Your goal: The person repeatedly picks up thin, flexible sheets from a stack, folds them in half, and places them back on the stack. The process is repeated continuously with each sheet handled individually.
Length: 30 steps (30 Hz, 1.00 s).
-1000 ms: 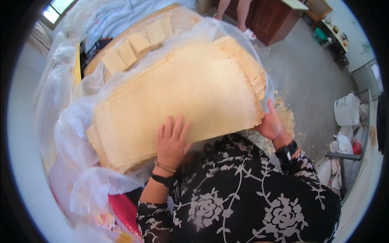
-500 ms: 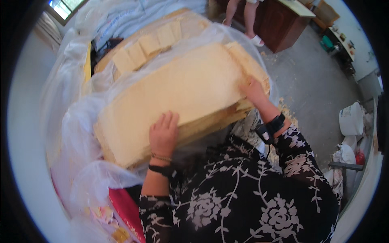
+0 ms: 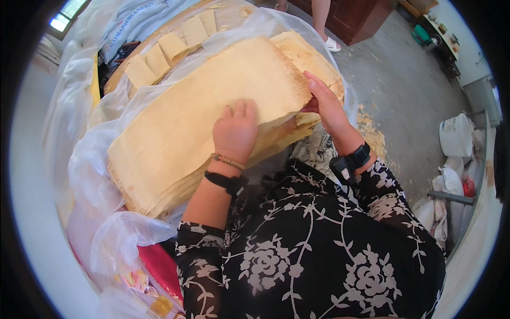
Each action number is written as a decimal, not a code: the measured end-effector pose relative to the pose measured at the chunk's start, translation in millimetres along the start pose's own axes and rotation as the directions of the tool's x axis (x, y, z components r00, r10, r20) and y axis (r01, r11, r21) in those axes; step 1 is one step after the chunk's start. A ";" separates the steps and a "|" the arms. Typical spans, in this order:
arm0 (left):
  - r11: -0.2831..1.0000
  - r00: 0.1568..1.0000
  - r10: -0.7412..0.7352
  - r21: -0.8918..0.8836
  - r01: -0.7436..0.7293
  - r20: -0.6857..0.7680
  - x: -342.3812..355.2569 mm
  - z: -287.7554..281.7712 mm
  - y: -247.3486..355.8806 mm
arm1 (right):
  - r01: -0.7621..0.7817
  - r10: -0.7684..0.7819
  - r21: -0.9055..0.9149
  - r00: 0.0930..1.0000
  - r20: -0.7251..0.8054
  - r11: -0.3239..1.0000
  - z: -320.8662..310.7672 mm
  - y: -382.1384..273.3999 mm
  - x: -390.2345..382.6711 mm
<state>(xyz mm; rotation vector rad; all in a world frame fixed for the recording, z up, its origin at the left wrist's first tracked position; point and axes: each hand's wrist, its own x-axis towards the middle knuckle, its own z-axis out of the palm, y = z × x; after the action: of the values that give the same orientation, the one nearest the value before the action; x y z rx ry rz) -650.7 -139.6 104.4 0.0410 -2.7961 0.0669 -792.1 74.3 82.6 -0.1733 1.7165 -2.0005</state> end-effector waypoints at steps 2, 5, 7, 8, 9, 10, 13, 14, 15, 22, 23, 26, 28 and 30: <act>0.991 0.996 -0.073 -0.109 0.078 0.053 5.2 1.7 0.3 | -0.029 0.029 0.054 1.000 -0.010 0.998 -7.3 4.0 1.6; 0.966 0.983 -0.183 -0.179 0.186 0.030 5.0 6.7 -4.8 | 0.018 -0.017 0.019 0.997 -0.071 1.000 -9.9 7.7 1.0; 0.947 0.967 -0.256 -0.204 0.247 -0.020 3.5 12.9 -10.3 | 0.111 -0.144 -0.181 0.973 -0.179 0.977 -3.6 7.6 -3.8; 0.930 0.951 -0.310 -0.210 0.301 -0.012 2.6 16.2 -14.1 | 0.251 -0.297 -0.333 0.950 -0.093 0.909 0.6 5.8 -7.1; 0.894 0.915 -0.399 -0.197 0.403 0.063 0.2 18.6 -18.8 | 0.363 -0.402 -0.459 0.916 0.015 0.811 5.3 3.3 -11.3; 0.858 0.886 -0.450 -0.221 0.463 0.109 -1.2 20.3 -25.5 | 0.471 -0.483 -0.560 0.864 0.139 0.681 10.5 0.0 -15.3; 0.770 0.849 -0.503 -0.362 0.526 0.165 -8.6 21.5 -34.7 | 0.727 -0.557 -0.667 0.626 0.546 0.162 31.5 -9.3 -20.6; 0.752 0.855 -0.495 -0.417 0.511 0.154 -10.8 19.7 -36.4 | 0.643 -0.467 -0.602 0.763 0.447 0.474 43.3 -9.3 -17.3; 0.756 0.876 -0.471 -0.463 0.463 0.107 -13.1 18.2 -32.5 | 0.482 -0.326 -0.481 0.868 0.374 0.732 56.1 -8.4 -12.2; 0.886 0.993 -0.101 -0.459 0.062 -0.061 -3.6 -10.7 -16.9 | 0.027 -0.068 0.253 0.986 0.154 0.967 72.1 -7.4 7.0; 0.890 0.995 -0.090 -0.452 0.057 -0.052 0.1 -14.0 -16.2 | -0.006 -0.048 0.272 0.980 0.192 0.962 68.9 -7.8 5.2; 0.885 0.997 -0.077 -0.461 0.061 -0.016 8.3 -18.8 -12.9 | -0.046 -0.045 0.377 0.973 0.227 0.925 63.5 -5.6 -2.3; 0.841 0.995 -0.093 -0.533 0.091 0.023 11.8 -16.0 -9.6 | 0.029 -0.172 0.483 0.952 0.254 0.875 59.3 -2.4 -4.4; 0.772 0.989 -0.134 -0.618 0.148 0.069 13.6 -10.6 -7.4 | 0.002 -0.143 0.451 0.949 0.281 0.893 53.9 1.7 -2.7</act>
<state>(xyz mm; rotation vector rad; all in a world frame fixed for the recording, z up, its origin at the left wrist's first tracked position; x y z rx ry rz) -659.7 -146.7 119.3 0.0891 -2.6766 -0.9008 -767.5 27.3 92.3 -0.3732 1.0403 -2.2265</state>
